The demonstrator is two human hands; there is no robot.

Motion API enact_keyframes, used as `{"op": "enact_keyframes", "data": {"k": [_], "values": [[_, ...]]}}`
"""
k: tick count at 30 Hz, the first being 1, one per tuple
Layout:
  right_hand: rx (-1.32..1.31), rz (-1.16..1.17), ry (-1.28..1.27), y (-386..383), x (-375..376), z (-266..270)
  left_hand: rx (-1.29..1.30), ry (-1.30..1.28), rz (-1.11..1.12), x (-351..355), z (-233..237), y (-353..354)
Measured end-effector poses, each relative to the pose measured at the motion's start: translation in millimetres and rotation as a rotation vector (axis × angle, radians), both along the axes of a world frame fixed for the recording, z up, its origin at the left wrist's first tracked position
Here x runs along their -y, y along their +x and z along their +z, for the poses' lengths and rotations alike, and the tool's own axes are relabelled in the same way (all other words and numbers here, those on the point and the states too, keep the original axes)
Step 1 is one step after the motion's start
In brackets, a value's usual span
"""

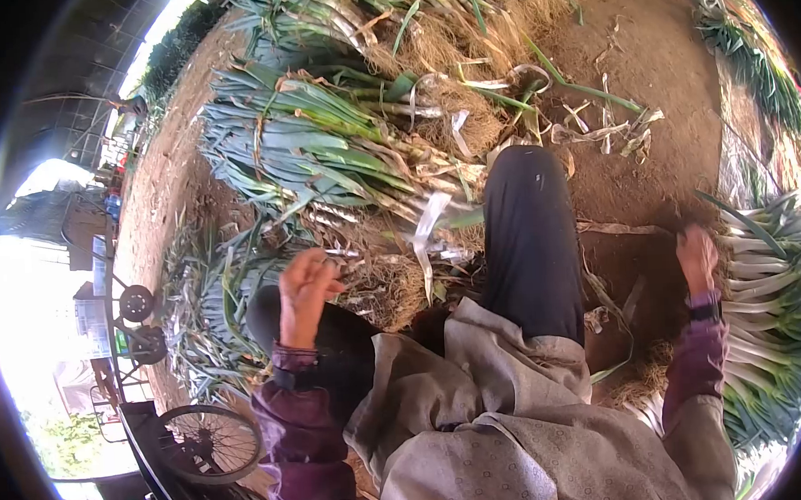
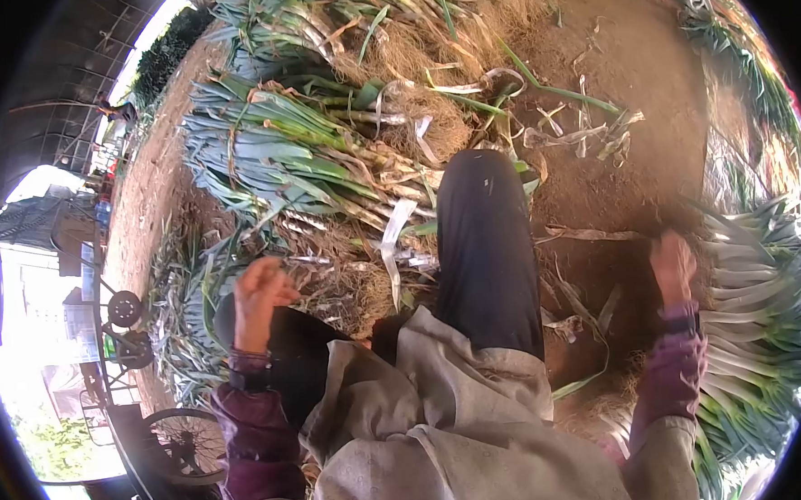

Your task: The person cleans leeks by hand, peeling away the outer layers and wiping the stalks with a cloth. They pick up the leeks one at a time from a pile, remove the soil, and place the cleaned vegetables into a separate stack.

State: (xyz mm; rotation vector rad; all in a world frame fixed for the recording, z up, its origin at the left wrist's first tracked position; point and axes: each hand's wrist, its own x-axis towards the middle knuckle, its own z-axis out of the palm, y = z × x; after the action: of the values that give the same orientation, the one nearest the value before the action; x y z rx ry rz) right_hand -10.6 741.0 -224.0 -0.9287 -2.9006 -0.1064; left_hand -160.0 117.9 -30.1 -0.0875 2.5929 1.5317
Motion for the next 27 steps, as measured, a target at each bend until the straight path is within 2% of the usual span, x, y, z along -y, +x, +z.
{"op": "enact_keyframes", "data": {"k": [4,6,8,11,12,14,16,17,18,19,21,23,24,26,27], "values": [[-0.133,0.173,-0.018,-103.1,78.6,117.9,-0.032,-0.06,0.061,40.7,8.6,0.0],[-0.396,0.391,-0.196,-138.2,136.5,170.3,-0.032,-0.041,0.106,58.5,5.2,-0.8],[-0.411,0.564,-0.301,-171.8,197.7,200.0,-0.036,0.057,0.146,73.2,-3.5,2.1],[-0.413,1.041,-0.391,-223.7,271.3,175.8,-0.011,0.138,0.156,95.8,-24.4,7.1],[-0.427,1.136,-0.341,-239.6,298.3,157.0,-0.002,0.183,0.149,100.2,-26.3,9.2],[-0.014,0.963,-0.72,-277.3,354.8,109.3,0.018,0.176,0.15,105.4,-23.8,11.5],[0.154,0.919,-1.09,-290.4,395.3,77.4,0.026,0.26,0.184,118.0,-37.3,15.3],[0.235,0.951,-1.123,-297.5,408.9,57.3,0.033,0.297,0.216,126.3,-42.3,18.5],[0.248,0.987,-1.041,-303.5,421.3,41.3,0.064,0.33,0.263,127.6,-38.3,20.6],[0.126,0.95,-1.337,-302.4,433.7,24.6,0.059,0.381,0.301,132.9,-39.8,22.9],[0.123,0.9,-1.325,-312.5,453.7,-12.3,0.062,0.474,0.357,142.8,-43.4,25.3],[0.246,0.912,-1.157,-324.4,459.9,-32.0,0.067,0.528,0.413,144.9,-40.5,25.6],[0.17,0.846,-1.231,-322.8,457.9,-59.1,0.07,0.56,0.427,146.8,-43.2,25.3],[0.277,0.78,-1.232,-327.8,458.3,-80.4,0.078,0.621,0.438,147.6,-42.3,22.7],[0.265,0.832,-1.102,-329.5,458.4,-90.7,0.081,0.617,0.442,148.7,-41.7,19.9]]}}
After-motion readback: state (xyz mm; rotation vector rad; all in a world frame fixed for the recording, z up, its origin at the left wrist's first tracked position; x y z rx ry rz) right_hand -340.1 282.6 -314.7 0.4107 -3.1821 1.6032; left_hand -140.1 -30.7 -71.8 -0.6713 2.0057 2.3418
